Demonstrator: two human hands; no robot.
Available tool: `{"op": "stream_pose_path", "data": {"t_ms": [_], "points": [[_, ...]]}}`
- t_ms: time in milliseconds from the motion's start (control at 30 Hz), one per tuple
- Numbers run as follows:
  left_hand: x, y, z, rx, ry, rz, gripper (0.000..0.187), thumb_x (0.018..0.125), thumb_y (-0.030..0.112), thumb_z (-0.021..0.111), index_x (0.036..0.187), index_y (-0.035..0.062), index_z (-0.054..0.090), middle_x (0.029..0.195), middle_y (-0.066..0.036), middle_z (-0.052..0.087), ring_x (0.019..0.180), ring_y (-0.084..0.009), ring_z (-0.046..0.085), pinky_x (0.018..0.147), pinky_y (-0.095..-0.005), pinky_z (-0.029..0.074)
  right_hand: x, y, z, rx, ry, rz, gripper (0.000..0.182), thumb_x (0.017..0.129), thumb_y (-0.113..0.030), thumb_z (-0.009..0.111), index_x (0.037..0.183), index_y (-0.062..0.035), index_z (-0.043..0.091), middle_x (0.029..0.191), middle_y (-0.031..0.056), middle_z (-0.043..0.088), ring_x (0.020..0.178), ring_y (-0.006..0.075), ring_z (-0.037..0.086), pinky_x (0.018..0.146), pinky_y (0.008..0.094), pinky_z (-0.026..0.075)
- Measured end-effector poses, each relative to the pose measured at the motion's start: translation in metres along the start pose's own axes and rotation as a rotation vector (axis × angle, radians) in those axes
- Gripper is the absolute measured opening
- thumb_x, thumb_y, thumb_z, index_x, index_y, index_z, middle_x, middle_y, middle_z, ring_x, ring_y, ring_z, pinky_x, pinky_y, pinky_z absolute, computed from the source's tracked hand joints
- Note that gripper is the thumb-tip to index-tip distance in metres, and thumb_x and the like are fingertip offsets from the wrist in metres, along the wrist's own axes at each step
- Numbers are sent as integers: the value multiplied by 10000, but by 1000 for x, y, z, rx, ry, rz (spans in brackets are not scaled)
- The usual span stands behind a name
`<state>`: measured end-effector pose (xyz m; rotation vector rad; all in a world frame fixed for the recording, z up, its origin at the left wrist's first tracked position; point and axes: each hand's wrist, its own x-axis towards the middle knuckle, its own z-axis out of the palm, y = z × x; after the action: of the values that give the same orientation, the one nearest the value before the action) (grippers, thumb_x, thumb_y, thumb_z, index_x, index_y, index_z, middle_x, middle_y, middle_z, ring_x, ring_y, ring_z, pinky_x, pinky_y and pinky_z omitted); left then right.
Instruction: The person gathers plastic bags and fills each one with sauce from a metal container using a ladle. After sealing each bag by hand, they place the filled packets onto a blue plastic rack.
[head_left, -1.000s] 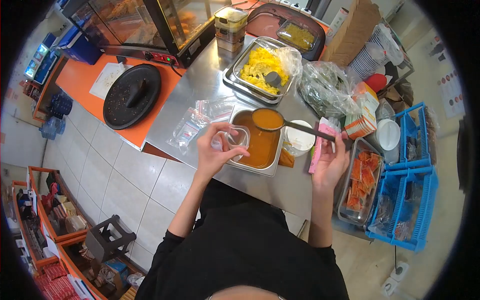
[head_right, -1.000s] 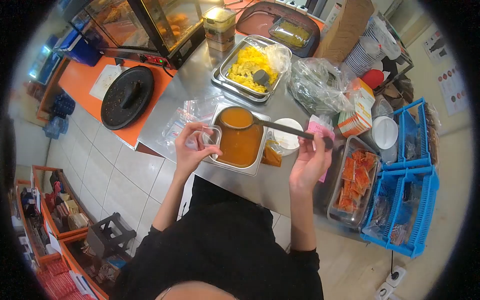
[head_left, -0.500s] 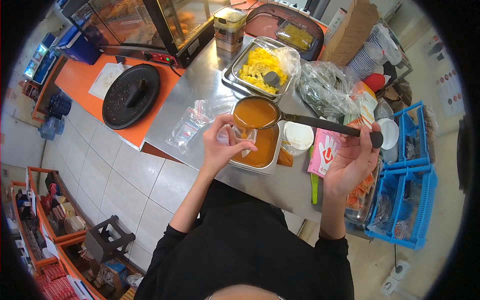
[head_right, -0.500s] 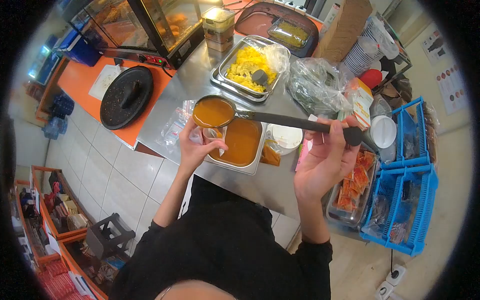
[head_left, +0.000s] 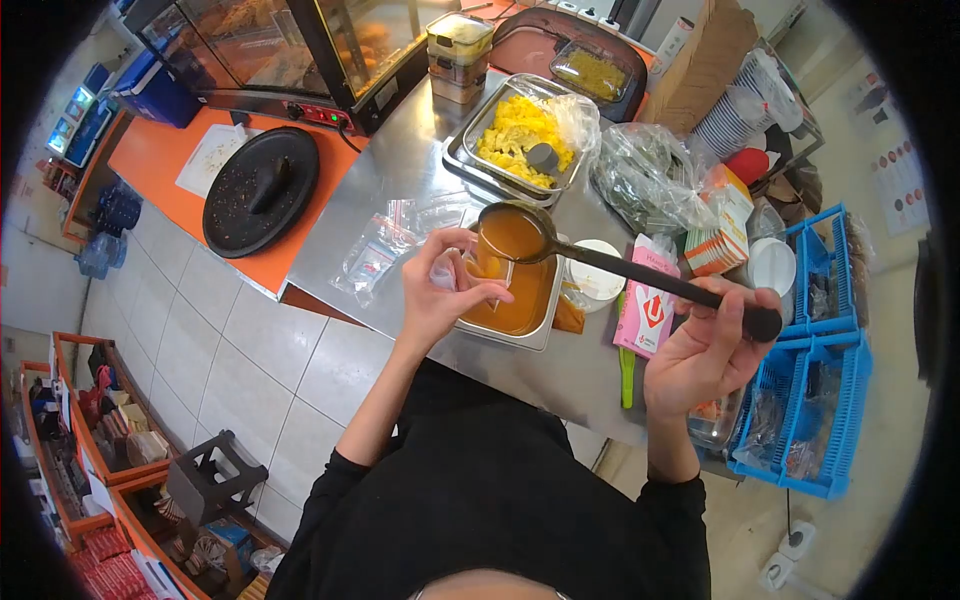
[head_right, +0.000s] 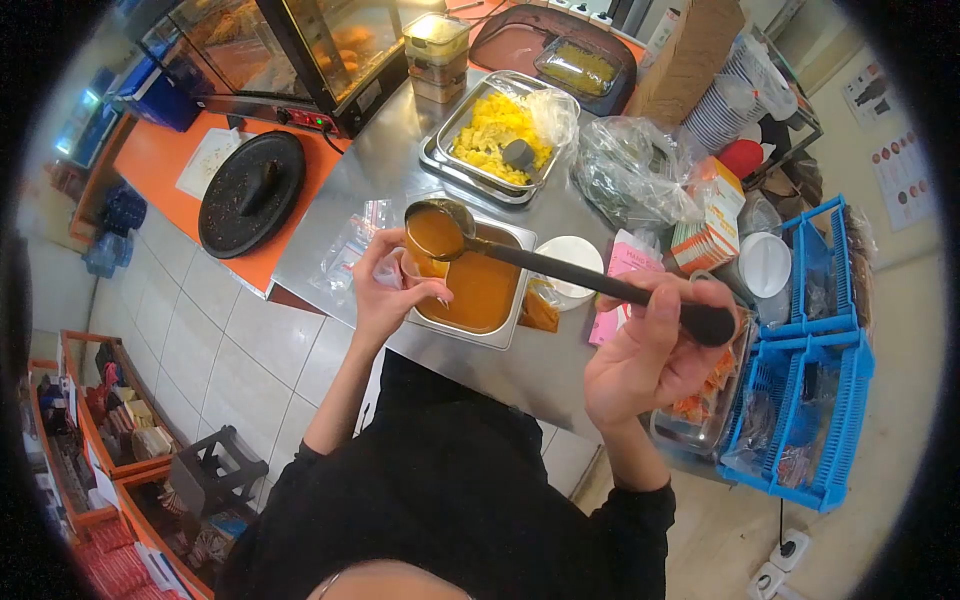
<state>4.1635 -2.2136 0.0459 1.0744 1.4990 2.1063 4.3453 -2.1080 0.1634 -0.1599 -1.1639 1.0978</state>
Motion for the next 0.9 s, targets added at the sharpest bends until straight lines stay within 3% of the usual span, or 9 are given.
{"op": "stream_pose_path", "data": {"t_ms": [333, 400, 433, 500, 600, 733, 800, 833, 900], "points": [[5, 8, -2, 23, -15, 30, 494, 573, 3, 817, 981, 11, 538, 847, -71, 595, 552, -10, 515, 483, -165, 433, -6, -12, -10, -231, -518, -467, 210, 883, -16, 458, 1071, -37, 366, 866, 179, 551, 642, 236, 558, 468, 294, 473], [5, 10, -4, 15, -92, -60, 521, 613, -93, 747, 1055, -38, 478, 979, -82, 567, 834, -125, 597, 634, -229, 528, -11, -16, -19, -239, -766, -503, 292, 826, 8, 566, 1020, -50, 356, 955, 183, 577, 784, 331, 618, 610, 356, 558], [5, 10, -4, 15, -92, -58, 521, 613, -93, 747, 1055, -38, 478, 979, -82, 567, 834, -125, 597, 634, -229, 528, -12, -21, -17, -245, -812, -487, 313, 814, 6, 591, 1030, -63, 375, 978, 154, 585, 820, 325, 621, 633, 351, 565], [6, 12, -1, -3, -20, -7, 472, 584, -23, 799, 974, 12, 535, 788, -45, 607, 539, -13, 514, 475, -188, 449, -15, -25, -12, -240, -853, -503, 310, 811, 12, 592, 1030, -61, 384, 971, 156, 587, 820, 318, 622, 623, 347, 566], [7, 15, -3, 153, -35, 38, 464, 585, -20, 797, 968, 12, 536, 773, -37, 608, 520, -16, 512, 479, -189, 452, -13, -24, -14, -212, -939, -516, 320, 801, 7, 606, 1030, -62, 393, 943, 159, 597, 813, 312, 622, 587, 335, 564], [5, 2, -3, 60, -20, -1, 474, 568, 2, 812, 954, 11, 537, 777, -29, 607, 510, -13, 499, 476, -173, 428, -16, -7, -21, -239, -848, -487, 273, 837, -19, 573, 1039, -53, 394, 919, 156, 601, 783, 293, 619, 537, 314, 543], [3, 1, -1, -28, 4, -35, 486, 549, 35, 831, 941, 19, 545, 783, -24, 612, 507, -8, 477, 470, -161, 394, -26, 12, -16, -32, -354, -232, 201, 877, -58, 533, 1040, -52, 415, 917, 139, 598, 792, 256, 605, 601, 312, 540], [2, -1, -3, -28, 3, -30, 486, 549, 35, 831, 941, 19, 545, 783, -24, 612, 507, -8, 477, 470, -161, 394, -30, 18, -18, -31, -354, -237, 201, 877, -58, 533, 1040, -52, 415, 917, 139, 598, 792, 256, 605, 601, 312, 540], [0, -8, -10, 103, -41, -6, 493, 539, 58, 841, 939, 27, 554, 801, -29, 615, 503, -6, 458, 466, -160, 369, -40, 29, -25, 15, 90, 255, 182, 893, -100, 527, 1047, -61, 438, 918, 115, 589, 796, 199, 588, 674, 297, 527]]}}
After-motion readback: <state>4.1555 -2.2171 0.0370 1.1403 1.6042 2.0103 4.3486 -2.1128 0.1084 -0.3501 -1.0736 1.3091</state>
